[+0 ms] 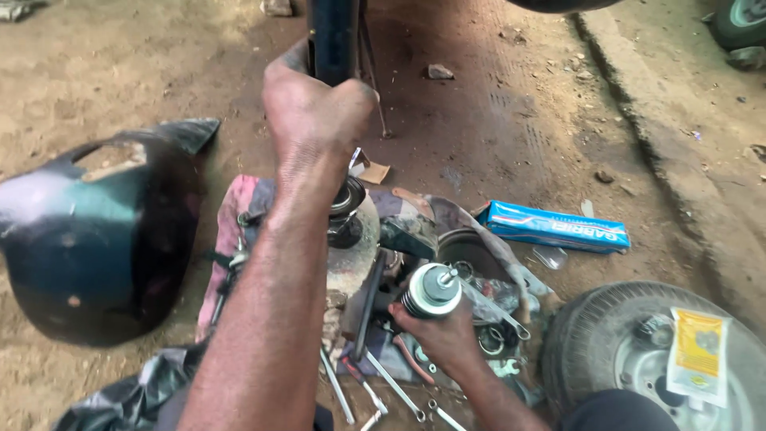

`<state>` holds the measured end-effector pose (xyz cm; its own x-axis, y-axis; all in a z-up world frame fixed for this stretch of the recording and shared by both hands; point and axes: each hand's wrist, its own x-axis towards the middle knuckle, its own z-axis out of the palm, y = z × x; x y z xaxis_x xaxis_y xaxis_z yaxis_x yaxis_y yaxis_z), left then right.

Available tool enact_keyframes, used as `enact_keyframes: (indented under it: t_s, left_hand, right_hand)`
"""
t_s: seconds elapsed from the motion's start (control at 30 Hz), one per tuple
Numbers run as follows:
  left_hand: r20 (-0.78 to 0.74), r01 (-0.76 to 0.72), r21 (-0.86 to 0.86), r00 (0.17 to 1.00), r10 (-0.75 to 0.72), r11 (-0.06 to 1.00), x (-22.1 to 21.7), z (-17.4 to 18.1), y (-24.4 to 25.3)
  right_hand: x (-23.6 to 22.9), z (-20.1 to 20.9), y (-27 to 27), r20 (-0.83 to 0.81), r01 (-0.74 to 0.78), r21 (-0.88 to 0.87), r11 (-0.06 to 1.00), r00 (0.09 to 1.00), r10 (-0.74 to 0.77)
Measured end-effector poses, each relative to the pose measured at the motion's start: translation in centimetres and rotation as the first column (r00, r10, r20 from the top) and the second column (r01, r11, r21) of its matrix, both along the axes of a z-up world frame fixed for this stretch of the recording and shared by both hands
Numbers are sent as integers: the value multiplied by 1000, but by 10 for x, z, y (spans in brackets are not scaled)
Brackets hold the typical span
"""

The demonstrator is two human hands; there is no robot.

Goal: The person works under a raised scooter, using a wrench to loosen the mounting bolt of a rear shock absorber. They hold the fork steady with one hand, remove the old shock, position a replacement shock absorber, and tighten its mounting hardware with the wrench.

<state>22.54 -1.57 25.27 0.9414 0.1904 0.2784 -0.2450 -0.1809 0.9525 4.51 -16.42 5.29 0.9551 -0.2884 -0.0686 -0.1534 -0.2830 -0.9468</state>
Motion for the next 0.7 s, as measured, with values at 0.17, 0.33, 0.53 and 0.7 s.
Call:
enact_keyframes:
  t_s: [0.17, 0.33, 0.53, 0.7]
  left_hand:
    - [108, 25, -129, 994, -11, 991, -13, 15, 5]
    - [71, -29, -29, 997, 31, 999, -41, 40, 24]
    - [151, -56, -40, 987, 62, 998, -60, 68, 32]
    - [98, -16, -135, 995, 29, 991, -82, 95, 43]
  right_hand:
    - [-22, -37, -6, 52, -7, -11, 1000, 999, 8]
    - [-40, -37, 19, 42, -86, 44, 995, 996, 84]
    - [-24, -17, 22, 3, -123, -62, 990, 992, 123]
    - [-26, -25, 25, -85, -173, 33, 984, 981, 175]
